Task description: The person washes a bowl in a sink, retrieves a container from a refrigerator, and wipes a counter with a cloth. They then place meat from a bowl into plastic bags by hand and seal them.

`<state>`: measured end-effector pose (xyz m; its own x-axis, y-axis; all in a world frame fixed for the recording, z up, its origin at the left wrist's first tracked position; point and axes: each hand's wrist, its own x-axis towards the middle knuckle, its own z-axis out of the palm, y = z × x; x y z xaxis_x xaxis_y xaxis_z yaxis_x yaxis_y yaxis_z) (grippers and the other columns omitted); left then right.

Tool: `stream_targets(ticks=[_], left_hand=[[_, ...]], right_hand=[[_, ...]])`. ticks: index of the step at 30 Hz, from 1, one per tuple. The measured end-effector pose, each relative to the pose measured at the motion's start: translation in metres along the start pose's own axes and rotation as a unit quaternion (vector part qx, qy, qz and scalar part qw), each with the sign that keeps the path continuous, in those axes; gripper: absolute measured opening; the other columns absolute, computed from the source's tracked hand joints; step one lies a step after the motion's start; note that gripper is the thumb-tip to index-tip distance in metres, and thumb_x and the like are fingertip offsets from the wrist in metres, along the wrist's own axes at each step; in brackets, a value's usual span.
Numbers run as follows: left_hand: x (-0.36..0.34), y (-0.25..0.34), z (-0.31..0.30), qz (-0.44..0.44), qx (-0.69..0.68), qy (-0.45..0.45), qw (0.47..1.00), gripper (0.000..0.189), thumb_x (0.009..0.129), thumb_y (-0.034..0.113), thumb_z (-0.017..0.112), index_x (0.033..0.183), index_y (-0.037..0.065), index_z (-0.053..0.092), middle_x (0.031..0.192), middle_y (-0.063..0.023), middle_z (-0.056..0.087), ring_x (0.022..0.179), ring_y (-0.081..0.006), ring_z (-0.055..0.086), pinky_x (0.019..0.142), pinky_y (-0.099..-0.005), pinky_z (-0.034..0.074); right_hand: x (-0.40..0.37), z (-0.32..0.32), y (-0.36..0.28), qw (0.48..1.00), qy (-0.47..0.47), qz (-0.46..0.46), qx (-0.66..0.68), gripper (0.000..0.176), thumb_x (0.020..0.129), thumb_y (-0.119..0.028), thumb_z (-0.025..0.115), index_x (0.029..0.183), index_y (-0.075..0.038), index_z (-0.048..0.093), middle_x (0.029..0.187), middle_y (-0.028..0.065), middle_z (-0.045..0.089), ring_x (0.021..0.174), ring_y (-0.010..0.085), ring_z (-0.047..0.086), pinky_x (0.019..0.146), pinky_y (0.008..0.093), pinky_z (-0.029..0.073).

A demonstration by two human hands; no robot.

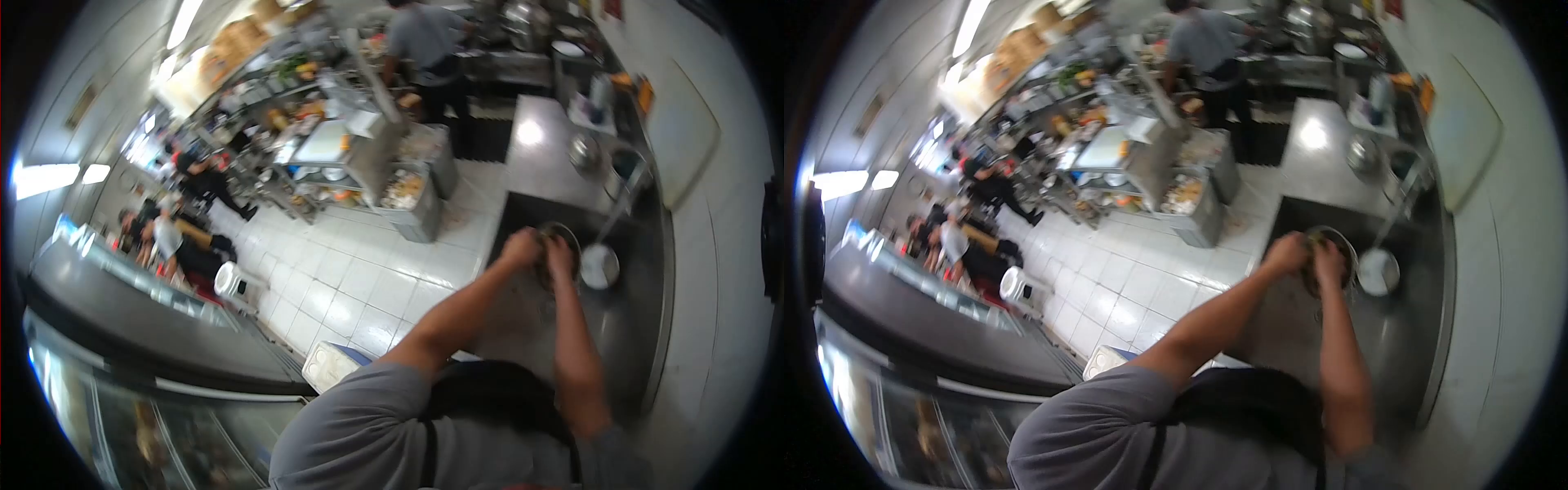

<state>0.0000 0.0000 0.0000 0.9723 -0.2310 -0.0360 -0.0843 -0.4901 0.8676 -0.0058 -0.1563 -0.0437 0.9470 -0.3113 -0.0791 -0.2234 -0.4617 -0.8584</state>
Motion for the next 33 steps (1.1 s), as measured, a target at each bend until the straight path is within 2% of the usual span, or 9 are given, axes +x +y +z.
stream_targets(ticks=[3,6,9,10,13,15,22,26,33], left_hand=[[-0.028,-0.048,0.0,-0.119,-0.27,0.029,0.955,0.016,0.085,0.005,0.054,0.1,0.002,0.054,0.078,-0.0126,0.061,0.06,-0.0263,0.065,0.042,-0.038,0.052],[-0.058,-0.02,-0.006,-0.059,-0.223,0.092,0.969,0.012,0.084,0.004,0.057,0.09,0.004,0.047,0.07,-0.0103,0.053,0.057,-0.0224,0.06,0.045,-0.039,0.049],[-0.078,0.01,-0.005,0.02,0.0,0.173,0.985,0.013,0.083,0.006,0.058,0.091,0.0,0.049,0.083,-0.0248,0.063,0.076,-0.0447,0.063,0.069,-0.0488,0.048],[-0.081,0.013,-0.008,0.071,0.036,0.167,0.983,0.017,0.082,0.006,0.059,0.097,0.001,0.052,0.102,-0.0269,0.065,0.084,-0.0466,0.065,0.075,-0.0495,0.05],[-0.094,0.027,-0.01,0.185,0.105,0.229,0.95,0.027,0.082,0.007,0.059,0.109,0.002,0.058,0.111,-0.0265,0.062,0.098,-0.0472,0.063,0.08,-0.0521,0.051],[-0.1,0.041,-0.023,0.229,0.17,0.215,0.934,0.037,0.082,0.008,0.059,0.118,0.004,0.059,0.133,-0.0268,0.055,0.109,-0.0494,0.059,0.086,-0.0546,0.052],[-0.102,0.079,-0.058,0.288,0.297,0.232,0.88,0.015,0.082,0.008,0.056,0.095,0.001,0.052,0.128,-0.0279,0.056,0.103,-0.0501,0.06,0.076,-0.0555,0.053],[-0.105,0.096,-0.06,0.281,0.317,0.221,0.879,0.015,0.082,0.007,0.055,0.095,0.001,0.052,0.127,-0.0278,0.056,0.102,-0.0495,0.06,0.076,-0.0556,0.053],[-0.097,0.101,-0.054,0.281,0.331,0.208,0.877,0.016,0.083,0.007,0.055,0.097,0.002,0.053,0.129,-0.0295,0.055,0.102,-0.0501,0.061,0.078,-0.0566,0.053]], right_hand=[[-0.082,-0.023,-0.079,0.929,-0.024,-0.097,-0.357,0.073,0.091,-0.053,0.06,0.148,-0.01,0.044,0.147,0.0281,0.045,0.136,0.0428,0.043,0.113,0.0512,0.034],[-0.089,-0.009,-0.057,0.957,0.088,-0.126,-0.247,0.075,0.091,-0.056,0.058,0.147,-0.008,0.044,0.147,0.031,0.042,0.135,0.0488,0.041,0.112,0.0529,0.034],[-0.063,0.016,-0.035,0.967,0.159,-0.191,0.063,0.078,0.092,-0.057,0.058,0.145,-0.002,0.044,0.14,0.0275,0.047,0.132,0.0443,0.043,0.112,0.0474,0.033],[-0.056,0.022,-0.038,0.948,0.163,-0.203,0.185,0.077,0.094,-0.057,0.057,0.144,0.0,0.044,0.139,0.0256,0.048,0.132,0.0418,0.044,0.113,0.045,0.033],[-0.052,0.049,-0.051,0.844,0.152,-0.138,0.496,0.068,0.1,-0.048,0.054,0.146,0.001,0.042,0.144,0.0197,0.042,0.137,0.0314,0.039,0.115,0.0395,0.03],[-0.046,0.059,-0.061,0.831,0.162,-0.167,0.505,0.072,0.099,-0.048,0.056,0.148,0.001,0.037,0.149,0.0189,0.038,0.138,0.0274,0.038,0.115,0.0374,0.03],[-0.066,0.05,-0.13,0.646,0.054,-0.126,0.751,0.064,0.1,-0.035,0.055,0.152,-0.006,0.032,0.148,0.0138,0.04,0.135,0.024,0.042,0.113,0.0334,0.033],[-0.055,0.056,-0.129,0.663,0.085,-0.151,0.728,0.066,0.1,-0.038,0.053,0.153,-0.007,0.03,0.145,0.0124,0.042,0.132,0.022,0.043,0.111,0.0327,0.035],[-0.039,0.06,-0.121,0.603,0.07,-0.157,0.779,0.061,0.101,-0.032,0.05,0.152,-0.005,0.031,0.144,0.0112,0.044,0.129,0.0207,0.044,0.11,0.0327,0.036]])
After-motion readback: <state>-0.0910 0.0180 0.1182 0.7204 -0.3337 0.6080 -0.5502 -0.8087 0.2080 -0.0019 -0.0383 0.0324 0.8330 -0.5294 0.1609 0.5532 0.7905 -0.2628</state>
